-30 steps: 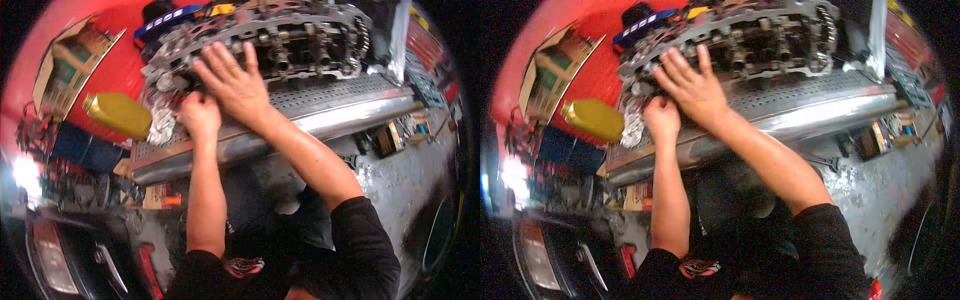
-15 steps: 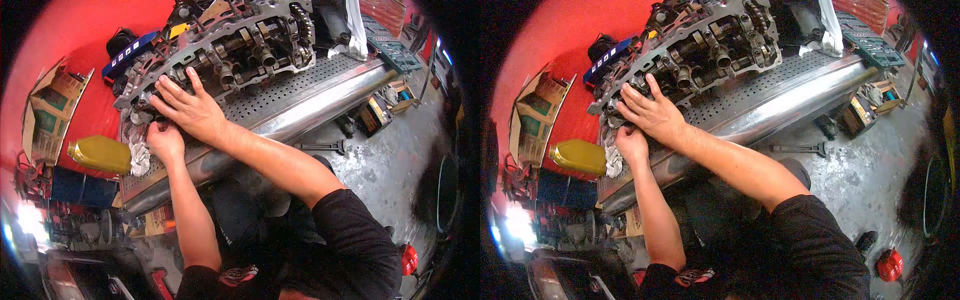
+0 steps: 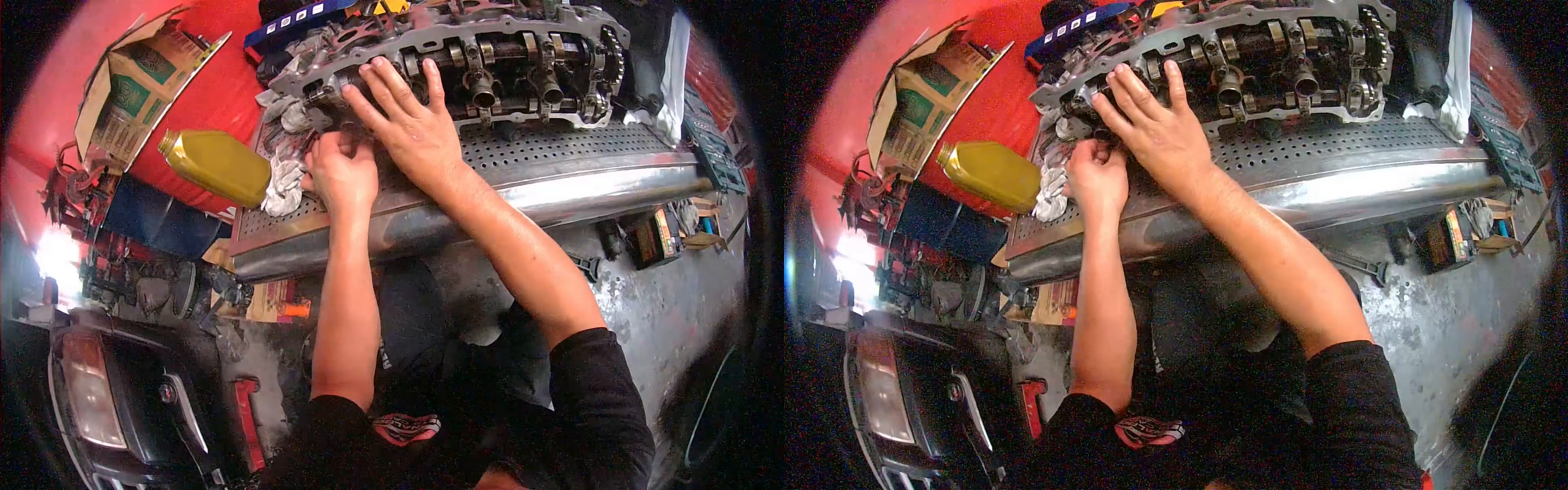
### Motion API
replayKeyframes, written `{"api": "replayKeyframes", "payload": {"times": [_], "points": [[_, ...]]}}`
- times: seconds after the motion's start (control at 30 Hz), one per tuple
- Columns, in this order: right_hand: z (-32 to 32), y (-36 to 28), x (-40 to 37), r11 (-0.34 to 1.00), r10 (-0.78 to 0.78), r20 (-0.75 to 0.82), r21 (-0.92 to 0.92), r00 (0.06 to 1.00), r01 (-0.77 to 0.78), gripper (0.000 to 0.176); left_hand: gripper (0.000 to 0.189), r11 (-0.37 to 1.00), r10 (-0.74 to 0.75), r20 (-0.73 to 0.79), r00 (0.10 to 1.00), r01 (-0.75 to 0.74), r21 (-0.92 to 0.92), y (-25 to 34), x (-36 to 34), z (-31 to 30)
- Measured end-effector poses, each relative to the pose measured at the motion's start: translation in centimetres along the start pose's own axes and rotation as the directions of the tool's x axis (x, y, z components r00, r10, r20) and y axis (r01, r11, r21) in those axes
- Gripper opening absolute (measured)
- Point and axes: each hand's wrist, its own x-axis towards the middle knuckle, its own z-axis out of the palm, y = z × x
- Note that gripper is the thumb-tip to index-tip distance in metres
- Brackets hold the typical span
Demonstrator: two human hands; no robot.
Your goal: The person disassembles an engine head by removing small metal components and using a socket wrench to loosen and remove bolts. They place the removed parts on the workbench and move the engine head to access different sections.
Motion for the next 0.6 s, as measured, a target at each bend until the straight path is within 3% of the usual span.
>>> {"api": "replayKeyframes", "payload": {"times": [0.17,0.27,0.3,0.4,0.5,0.6], "points": [[-0.2,-0.1,0.1,0.999,0.012,0.002,0.044,1.000,-0.012,0.057,0.020,0.915,0.175,0.154,0.972,-0.218,0.340,0.0,-0.9,-0.9],[-0.2,-0.2,0.2,0.998,0.018,0.017,0.052,1.000,-0.019,0.057,0.020,0.926,0.178,0.230,0.957,-0.242,0.289,-0.7,-0.2,-0.1],[-0.2,-0.2,0.2,0.998,0.018,0.024,0.057,1.000,-0.020,0.057,0.011,0.919,0.279,0.114,0.953,-0.300,0.256,-0.5,-0.4,-0.1],[-0.3,-0.1,0.4,0.998,0.017,0.037,0.058,0.999,-0.019,0.056,0.010,0.924,0.183,0.124,0.975,-0.214,0.317,0.2,-1.0,-0.4],[-0.5,-0.2,0.1,0.998,0.017,0.050,0.051,0.999,-0.019,0.055,0.011,0.857,0.156,0.303,0.940,-0.282,0.432,0.0,-0.7,0.2],[-0.2,-0.1,0.4,0.998,0.022,0.036,0.059,0.999,-0.024,0.056,0.013,0.896,0.197,0.212,0.957,-0.263,0.357,-0.3,-0.6,0.2]]}}
